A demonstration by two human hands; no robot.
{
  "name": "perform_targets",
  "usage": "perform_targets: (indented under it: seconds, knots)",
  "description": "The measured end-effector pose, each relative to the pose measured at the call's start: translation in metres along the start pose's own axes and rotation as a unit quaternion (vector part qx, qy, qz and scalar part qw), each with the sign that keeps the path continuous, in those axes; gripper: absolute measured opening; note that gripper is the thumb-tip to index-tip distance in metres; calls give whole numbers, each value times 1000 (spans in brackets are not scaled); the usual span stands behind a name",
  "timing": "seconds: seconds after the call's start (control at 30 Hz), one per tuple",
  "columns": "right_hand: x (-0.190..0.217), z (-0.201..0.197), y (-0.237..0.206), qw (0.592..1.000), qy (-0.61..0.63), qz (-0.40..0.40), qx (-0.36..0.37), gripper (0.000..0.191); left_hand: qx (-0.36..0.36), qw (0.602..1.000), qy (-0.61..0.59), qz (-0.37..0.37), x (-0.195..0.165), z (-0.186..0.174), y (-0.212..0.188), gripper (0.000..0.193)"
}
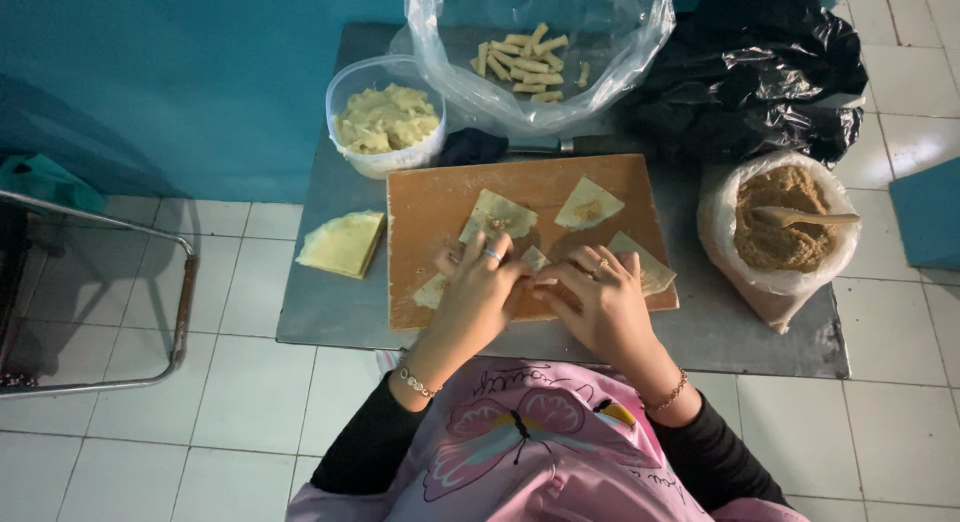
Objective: The person places triangular pastry wrappers on a wooden board, spoons brown filling from a bag onto each wrapper with a wooden spoon, then folds and presses the wrappers closed into filled pastries, repeating the cycle for multiple wrappers.
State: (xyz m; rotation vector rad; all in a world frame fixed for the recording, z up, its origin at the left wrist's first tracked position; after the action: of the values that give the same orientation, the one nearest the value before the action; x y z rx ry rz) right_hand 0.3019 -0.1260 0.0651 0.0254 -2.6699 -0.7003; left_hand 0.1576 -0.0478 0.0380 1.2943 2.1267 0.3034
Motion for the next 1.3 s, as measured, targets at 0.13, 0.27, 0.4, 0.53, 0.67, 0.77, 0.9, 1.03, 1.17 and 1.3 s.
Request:
perform_targets:
  seconds: [0.13,0.27,0.4,0.53,0.67,0.77,0.9,1.03,1.17,1.3]
  knots:
    - [0,2,1,1000,1,4,-7,18,26,1000,12,-12,3,1,6,15]
    - [-1,5,0,1000,-13,-1,-9,13,44,999,10,-26,4,2,10,14]
    - [-3,8,0,1000,-26,-5,-14,11,32,999,-9,-32,6,1,9,18]
    - [-3,9,-1,1000,-20,-9,-19,11,12,997,-62,-42,7,2,3,16]
    - [-5,11,-2,999,-34,17,14,14,3,1000,-15,-22,3,2,-4,32]
    - [-5,10,-2,999,-23,24,13,17,-50,995,88,22,-7,-2,-9,22]
    - [-6,8,-1,1000,-24,20,0,17,-26,997,78,-4,-5,2,-5,17]
    - [-5,7,-6,999,-34,-3,-19,25,-39,998,55,-17,0,4,-3,13]
    - [-8,13,-5,998,-52,18,2,17,-52,996,27,-61,2,7,-2,10]
    - [-6,16,-4,998,-49,29,5,15,-62,995,0,-79,5,5,-1,10]
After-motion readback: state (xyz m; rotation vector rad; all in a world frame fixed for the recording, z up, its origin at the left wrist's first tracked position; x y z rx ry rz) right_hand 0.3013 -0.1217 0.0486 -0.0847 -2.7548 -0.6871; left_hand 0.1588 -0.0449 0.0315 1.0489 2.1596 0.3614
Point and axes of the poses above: each hand's wrist, its own y-axis towards the middle knuckle, its own z-axis out of the palm, x = y × z, the point moved 4 cm from there along y, towards the middle knuckle, and after that the axes turned 5 degrees about z, right-handed, at the moved point
